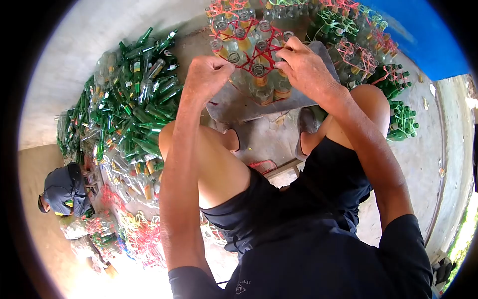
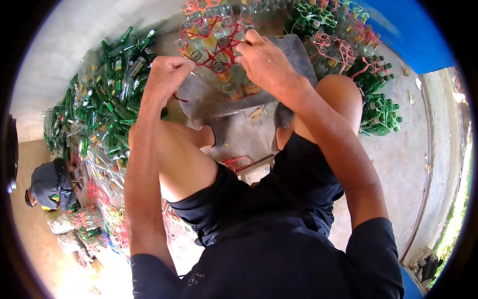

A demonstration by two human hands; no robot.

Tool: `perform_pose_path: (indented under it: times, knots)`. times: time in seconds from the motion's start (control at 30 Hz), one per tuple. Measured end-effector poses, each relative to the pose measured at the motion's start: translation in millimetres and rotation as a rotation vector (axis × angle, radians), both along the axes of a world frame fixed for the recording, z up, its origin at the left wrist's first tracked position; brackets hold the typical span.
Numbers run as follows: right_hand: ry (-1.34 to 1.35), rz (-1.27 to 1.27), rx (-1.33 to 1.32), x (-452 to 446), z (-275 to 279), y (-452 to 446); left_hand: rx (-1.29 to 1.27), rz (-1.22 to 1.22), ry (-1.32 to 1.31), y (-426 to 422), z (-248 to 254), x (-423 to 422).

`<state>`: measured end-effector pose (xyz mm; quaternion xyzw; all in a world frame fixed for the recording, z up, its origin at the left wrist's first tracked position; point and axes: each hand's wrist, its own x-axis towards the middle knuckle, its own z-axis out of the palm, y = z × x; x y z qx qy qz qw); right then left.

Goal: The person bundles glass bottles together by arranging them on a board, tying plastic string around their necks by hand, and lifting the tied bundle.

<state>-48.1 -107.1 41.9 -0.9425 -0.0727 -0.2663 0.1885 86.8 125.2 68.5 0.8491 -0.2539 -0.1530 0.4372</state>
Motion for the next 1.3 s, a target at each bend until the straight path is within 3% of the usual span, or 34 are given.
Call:
perform_pose_path:
  times: [0.37,0.47,0.63,0.77,1.3]
  knots:
    - [0.033,-0.013,0.031,0,6,4,0.467,-0.37,-0.413,-48,53,38]
    - [0.043,-0.008,0.039,-1,10,6,0.43,-0.429,-0.595,-59,40,55]
    - [0.038,-0.005,0.03,1,5,7,0.442,-0.448,-0.457,-66,35,77]
    - [0.02,0.004,0.046,1,3,8,0.404,-0.431,-0.384,-59,21,88]
    - [0.049,0.045,0.103,-3,1,2,0.461,-0.053,-0.55,-29,-9,67]
